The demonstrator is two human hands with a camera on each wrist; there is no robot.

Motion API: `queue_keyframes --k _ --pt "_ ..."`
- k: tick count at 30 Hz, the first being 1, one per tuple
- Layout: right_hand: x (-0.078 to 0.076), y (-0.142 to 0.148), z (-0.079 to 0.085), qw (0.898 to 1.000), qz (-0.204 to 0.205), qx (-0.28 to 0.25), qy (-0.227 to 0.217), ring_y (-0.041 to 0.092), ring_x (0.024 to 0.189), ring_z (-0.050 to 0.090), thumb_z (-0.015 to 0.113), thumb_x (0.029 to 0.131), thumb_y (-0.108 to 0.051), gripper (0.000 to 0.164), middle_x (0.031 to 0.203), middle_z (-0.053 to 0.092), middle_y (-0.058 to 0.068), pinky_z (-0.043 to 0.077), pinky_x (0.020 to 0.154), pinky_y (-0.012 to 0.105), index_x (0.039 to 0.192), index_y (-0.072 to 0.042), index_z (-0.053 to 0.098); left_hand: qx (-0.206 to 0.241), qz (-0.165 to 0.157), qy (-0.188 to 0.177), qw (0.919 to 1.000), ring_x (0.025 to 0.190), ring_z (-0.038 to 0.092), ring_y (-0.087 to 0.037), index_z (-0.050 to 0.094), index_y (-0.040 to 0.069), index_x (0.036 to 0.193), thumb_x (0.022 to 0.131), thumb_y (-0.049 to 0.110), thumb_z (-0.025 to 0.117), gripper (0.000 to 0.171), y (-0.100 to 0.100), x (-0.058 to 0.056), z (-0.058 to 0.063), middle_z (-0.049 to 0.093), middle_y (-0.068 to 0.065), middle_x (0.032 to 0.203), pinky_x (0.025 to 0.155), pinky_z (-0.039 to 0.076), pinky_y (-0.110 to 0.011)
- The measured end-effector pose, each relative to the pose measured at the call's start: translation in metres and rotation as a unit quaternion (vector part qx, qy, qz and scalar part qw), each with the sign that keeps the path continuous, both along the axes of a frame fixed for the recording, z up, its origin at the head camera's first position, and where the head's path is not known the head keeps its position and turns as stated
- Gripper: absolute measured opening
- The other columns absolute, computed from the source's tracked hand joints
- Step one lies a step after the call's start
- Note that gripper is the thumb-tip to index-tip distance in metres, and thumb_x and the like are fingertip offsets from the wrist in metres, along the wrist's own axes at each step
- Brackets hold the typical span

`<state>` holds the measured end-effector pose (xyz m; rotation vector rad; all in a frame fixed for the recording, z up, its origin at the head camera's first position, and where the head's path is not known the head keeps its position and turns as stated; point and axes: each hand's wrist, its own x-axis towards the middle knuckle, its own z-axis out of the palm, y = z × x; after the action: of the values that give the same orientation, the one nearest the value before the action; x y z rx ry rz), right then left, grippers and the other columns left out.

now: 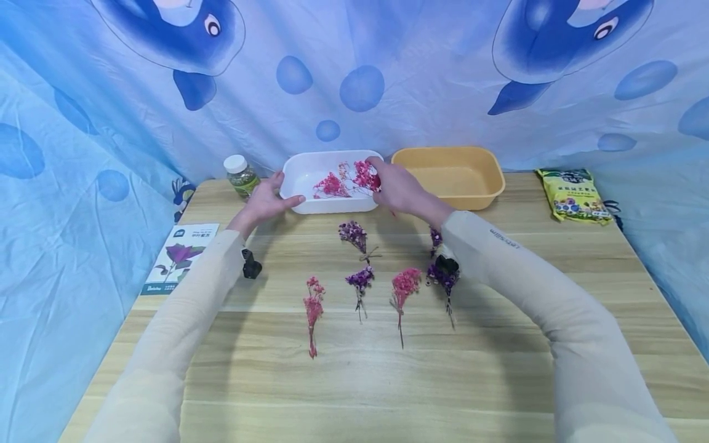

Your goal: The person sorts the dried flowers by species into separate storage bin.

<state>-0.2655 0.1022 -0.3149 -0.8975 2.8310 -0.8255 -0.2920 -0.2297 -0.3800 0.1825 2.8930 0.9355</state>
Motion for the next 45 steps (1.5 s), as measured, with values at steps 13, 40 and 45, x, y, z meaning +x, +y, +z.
queue_keyframes --k 13,40,45 --pt "-0.021 -0.031 0.01 0.994 0.011 0.093 0.053 0.033 0.088 0.063 0.066 0.086 -0.001 0.076 0.125 0.061 0.022 0.056 0.072 0.042 0.153 -0.001 0.031 -0.002 0.007 -0.004 1.0 0.149 0.011 -0.038 0.016 -0.003 0.156 0.087 0.051 0.074 0.105 0.001 0.001 0.0 0.01 -0.023 0.164 0.12 0.014 -0.049" --pt "-0.056 -0.075 -0.006 0.977 -0.01 0.202 0.061 0.039 0.109 0.059 0.054 0.09 0.005 0.07 0.132 0.056 0.026 0.054 0.09 0.048 0.154 -0.003 0.028 0.001 0.009 0.012 0.9999 0.148 0.014 -0.041 0.019 -0.005 0.155 0.087 0.051 0.074 0.104 -0.001 0.001 0.0 0.014 -0.023 0.163 0.12 0.015 -0.051" --pt "-0.059 -0.082 -0.013 0.973 -0.006 0.22 0.065 0.036 0.1 0.062 0.057 0.089 0.002 0.07 0.126 0.059 0.025 0.057 0.078 0.045 0.153 -0.003 0.029 0.012 0.008 0.004 0.9999 0.149 0.013 -0.038 0.019 -0.004 0.156 0.086 0.05 0.076 0.104 0.0 0.001 -0.001 0.013 -0.022 0.164 0.12 0.015 -0.048"
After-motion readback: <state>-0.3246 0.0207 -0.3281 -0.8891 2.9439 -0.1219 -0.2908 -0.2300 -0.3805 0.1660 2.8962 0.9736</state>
